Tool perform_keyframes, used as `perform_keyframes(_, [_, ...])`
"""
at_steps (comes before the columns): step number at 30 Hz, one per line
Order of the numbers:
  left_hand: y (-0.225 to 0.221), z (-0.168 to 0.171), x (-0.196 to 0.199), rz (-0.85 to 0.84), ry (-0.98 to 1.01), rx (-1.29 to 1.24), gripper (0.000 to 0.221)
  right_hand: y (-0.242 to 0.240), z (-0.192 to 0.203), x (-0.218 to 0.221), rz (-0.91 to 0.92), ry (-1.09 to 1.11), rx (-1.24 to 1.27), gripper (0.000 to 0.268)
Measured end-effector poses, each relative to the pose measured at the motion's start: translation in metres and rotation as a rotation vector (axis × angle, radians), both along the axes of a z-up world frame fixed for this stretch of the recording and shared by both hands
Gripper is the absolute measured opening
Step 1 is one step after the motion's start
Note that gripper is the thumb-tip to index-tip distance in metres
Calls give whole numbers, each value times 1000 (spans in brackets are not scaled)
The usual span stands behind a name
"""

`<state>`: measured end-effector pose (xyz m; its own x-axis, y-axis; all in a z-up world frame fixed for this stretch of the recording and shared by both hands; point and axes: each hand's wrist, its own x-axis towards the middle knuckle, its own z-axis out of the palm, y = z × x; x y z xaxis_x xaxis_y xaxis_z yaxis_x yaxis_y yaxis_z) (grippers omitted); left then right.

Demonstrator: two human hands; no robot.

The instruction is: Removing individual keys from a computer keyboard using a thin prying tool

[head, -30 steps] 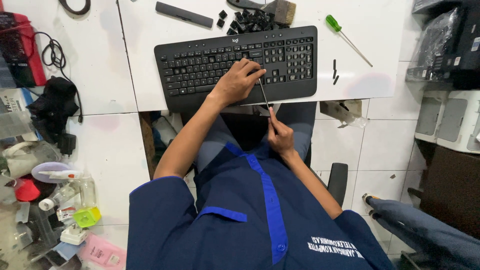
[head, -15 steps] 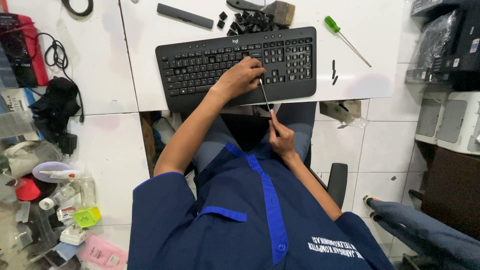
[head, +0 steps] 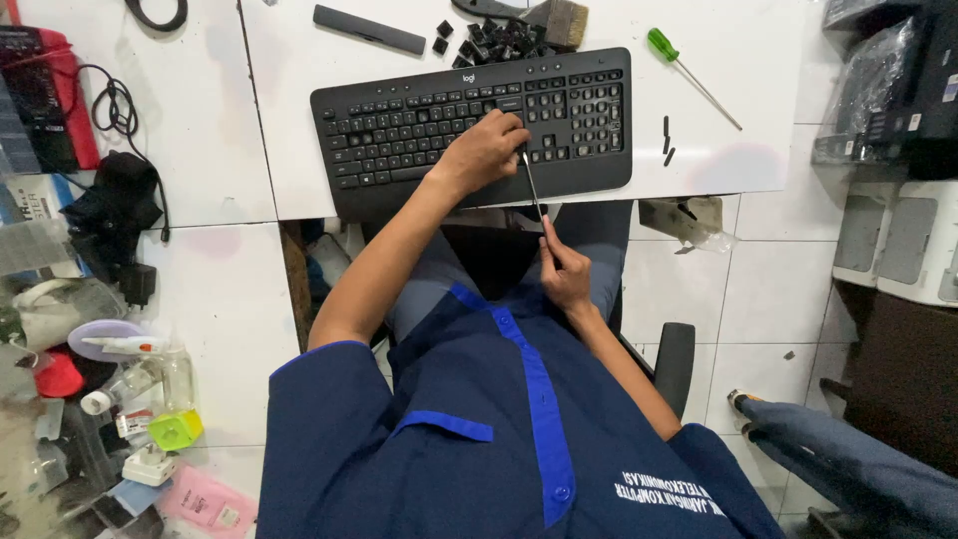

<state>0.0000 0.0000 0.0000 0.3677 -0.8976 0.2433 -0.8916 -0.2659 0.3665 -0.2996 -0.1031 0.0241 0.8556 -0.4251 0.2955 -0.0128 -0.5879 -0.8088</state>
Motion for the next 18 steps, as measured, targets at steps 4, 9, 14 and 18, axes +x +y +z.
perform_keyframes(4, [3, 7, -6, 3, -213, 46, 33, 1, 4, 2, 6, 4, 13, 45])
perform_keyframes(9, [34, 61, -5, 34, -213, -13, 53, -2, -6, -3, 23, 22, 13, 45])
perform_keyframes(14, [65, 66, -7, 75, -81, -29, 35, 3, 27, 6, 65, 76, 25, 45])
perform_keyframes(18, [67, 65, -4, 59, -34, -64, 35, 9, 45, 13, 91, 112, 33, 47])
